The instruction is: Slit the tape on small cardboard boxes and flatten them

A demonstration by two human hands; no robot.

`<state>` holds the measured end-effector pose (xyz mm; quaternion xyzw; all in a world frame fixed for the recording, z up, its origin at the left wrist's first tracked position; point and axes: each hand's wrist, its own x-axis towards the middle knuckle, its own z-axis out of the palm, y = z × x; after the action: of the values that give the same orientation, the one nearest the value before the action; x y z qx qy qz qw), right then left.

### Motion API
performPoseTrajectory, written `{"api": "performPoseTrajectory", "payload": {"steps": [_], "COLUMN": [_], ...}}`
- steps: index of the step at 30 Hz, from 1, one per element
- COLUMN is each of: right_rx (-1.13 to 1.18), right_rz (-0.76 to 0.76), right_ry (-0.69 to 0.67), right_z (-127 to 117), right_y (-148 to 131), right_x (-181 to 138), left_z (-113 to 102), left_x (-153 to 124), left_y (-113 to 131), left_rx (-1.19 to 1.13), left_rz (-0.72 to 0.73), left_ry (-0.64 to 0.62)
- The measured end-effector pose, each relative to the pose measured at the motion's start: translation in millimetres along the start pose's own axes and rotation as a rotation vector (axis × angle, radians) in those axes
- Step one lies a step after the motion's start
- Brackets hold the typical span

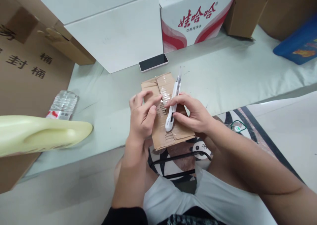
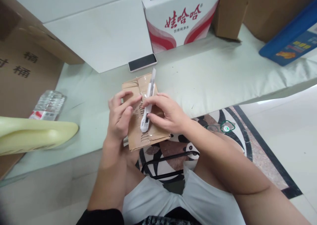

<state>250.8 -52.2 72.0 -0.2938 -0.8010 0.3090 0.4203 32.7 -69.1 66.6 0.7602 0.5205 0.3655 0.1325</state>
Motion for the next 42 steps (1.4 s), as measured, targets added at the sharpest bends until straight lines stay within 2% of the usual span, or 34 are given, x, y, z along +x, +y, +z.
{"api": "performPoseTrajectory", "payload": {"steps": [7,9,11,13,15,17,20,24,33,38,42], "right_rx": [0.06,0.073,0.035,-0.057,-0.16,-0.226,-0.272,-0.439,-0.747,-0.756,-0.796], "right_rz": [-0.013,0.016,0.068,0.13,0.16,0.136,0.072,0.16,0.062,0.044,0.089], "right_ry": [0.064,0.156,0.314,0.459,0.531,0.504,0.336,0.161,0.135,0.057,0.004], "right_z": [4,4,3,0,-2,-1,6,16,22,23,23], "right_y": [6,6,5,0,-8,-20,-38,-48,-52,-52,-49], "right_x": [-4,-5,-6,-7,-7,-6,0,7,-4,-6,-5], "left_z": [4,5,6,8,11,15,21,27,27,27,28], "left_x": [1,1,0,0,0,0,0,-1,-7,-9,-7], "left_y": [-4,-6,-9,-13,-18,-20,-21,-19,-11,-10,-12], "left_rx": [0.003,-0.017,-0.033,-0.041,-0.051,-0.067,-0.075,-0.046,-0.059,-0.017,-0.021], "left_rz": [0.027,0.039,0.066,0.096,0.128,0.159,0.177,0.14,0.151,0.113,0.104], "left_ry": [-0.024,-0.027,-0.029,-0.009,0.033,0.076,0.133,0.174,0.195,0.177,0.178]}}
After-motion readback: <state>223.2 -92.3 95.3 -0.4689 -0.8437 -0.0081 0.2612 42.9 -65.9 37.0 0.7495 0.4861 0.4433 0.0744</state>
